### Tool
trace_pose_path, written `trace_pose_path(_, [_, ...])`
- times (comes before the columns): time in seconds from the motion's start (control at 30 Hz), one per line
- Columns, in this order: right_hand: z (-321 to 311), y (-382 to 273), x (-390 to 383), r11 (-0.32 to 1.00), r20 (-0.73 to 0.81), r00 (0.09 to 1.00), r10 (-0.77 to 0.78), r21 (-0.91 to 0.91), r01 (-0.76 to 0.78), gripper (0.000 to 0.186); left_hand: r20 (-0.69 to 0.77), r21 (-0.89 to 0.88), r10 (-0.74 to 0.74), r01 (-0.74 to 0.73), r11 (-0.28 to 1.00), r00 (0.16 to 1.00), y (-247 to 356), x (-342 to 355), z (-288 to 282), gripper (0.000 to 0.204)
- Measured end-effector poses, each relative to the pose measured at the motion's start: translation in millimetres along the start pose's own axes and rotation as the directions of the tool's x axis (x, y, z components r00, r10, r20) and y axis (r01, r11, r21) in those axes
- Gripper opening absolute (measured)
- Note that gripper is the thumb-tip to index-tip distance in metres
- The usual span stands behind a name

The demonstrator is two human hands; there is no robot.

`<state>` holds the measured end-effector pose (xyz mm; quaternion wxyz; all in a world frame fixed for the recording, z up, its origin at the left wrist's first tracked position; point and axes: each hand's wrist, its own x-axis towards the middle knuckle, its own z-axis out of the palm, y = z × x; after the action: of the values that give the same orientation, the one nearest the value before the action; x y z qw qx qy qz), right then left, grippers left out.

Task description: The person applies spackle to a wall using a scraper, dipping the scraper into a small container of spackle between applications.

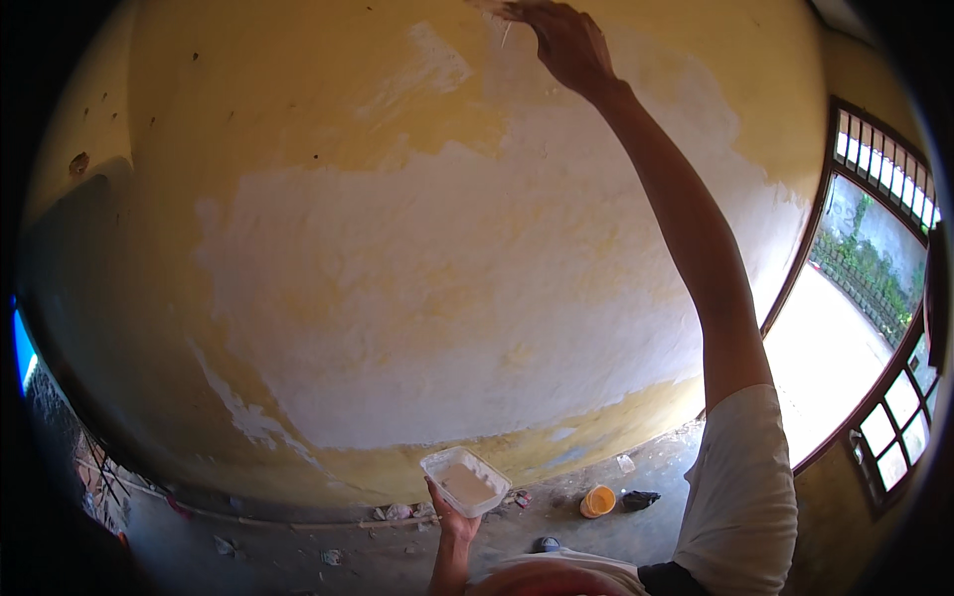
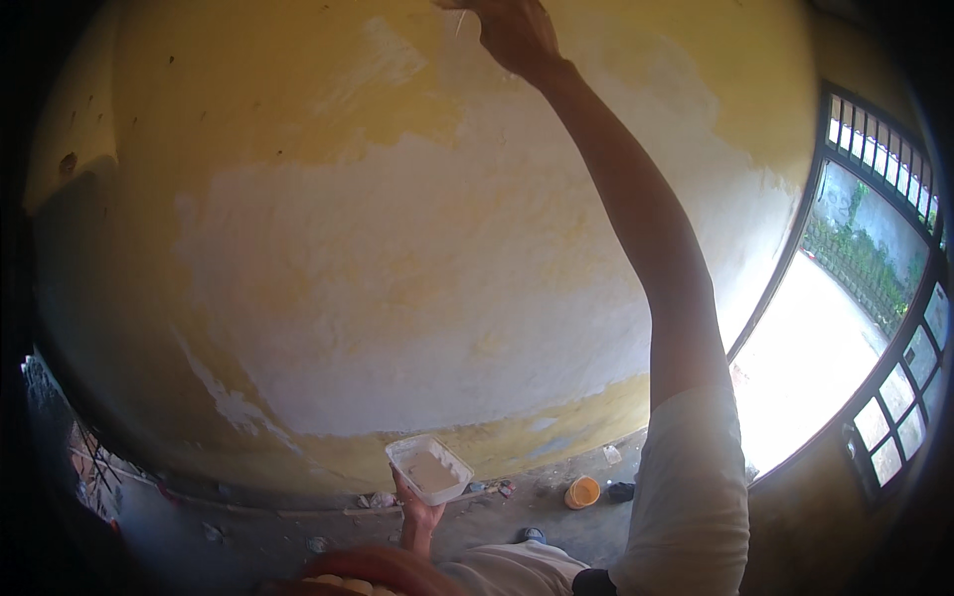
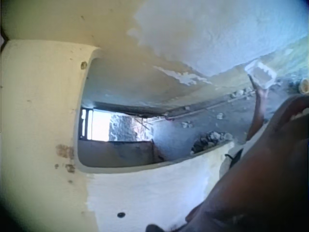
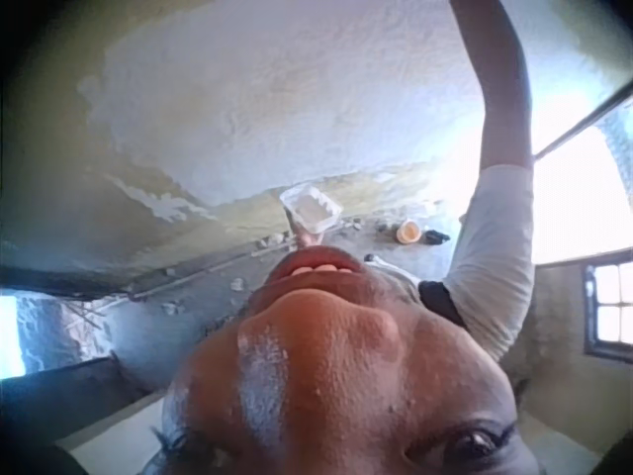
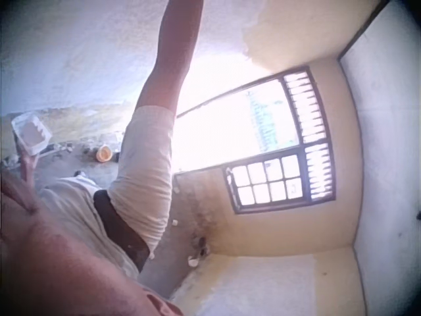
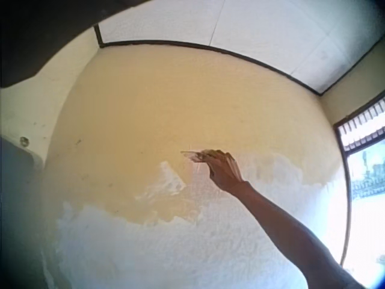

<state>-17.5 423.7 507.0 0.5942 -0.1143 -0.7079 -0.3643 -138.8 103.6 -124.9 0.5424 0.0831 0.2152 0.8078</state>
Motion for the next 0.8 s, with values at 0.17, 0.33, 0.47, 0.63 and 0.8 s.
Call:
trace_pose_path(0.17, [28.6, 50.3, 65.0, 0.986, -0.056, 0.992, -0.115, -0.132, 0.106, 0.042, -0.032, -0.05, -0.004, 0.002, 0.999, 0.999, 9.1, 1.3, -10.6, 0.073])
trace_pose_path(0.33, [52.0, 7.3, -3.2, 0.995, -0.004, 0.999, -0.033, -0.094, 0.032, 0.041, -0.053, -0.038, -0.022, 0.02, 0.999, 0.998, 21.3, 1.5, -25.0, 0.074])
trace_pose_path(0.47, [54.5, -45.7, -91.0, 0.999, 0.071, 0.997, -0.024, -0.036, 0.027, 0.044, -0.053, 0.005, -0.061, 0.061, 0.998, 0.997, 28.7, 6.4, -32.3, 0.074])
trace_pose_path(0.63, [39.0, -113.2, -199.9, 0.999, 0.26, 0.966, -0.004, 0.037, -0.006, 0.045, -0.003, 0.029, -0.104, 0.104, 0.994, 0.995, 41.1, 9.8, -18.7, 0.075])
trace_pose_path(0.8, [27.9, -137.2, -236.2, 0.992, 0.33, 0.943, -0.045, 0.126, 0.003, 0.051, 0.023, 0.021, -0.088, 0.088, 0.996, 0.996, 49.9, 10.3, -21.4, 0.074])
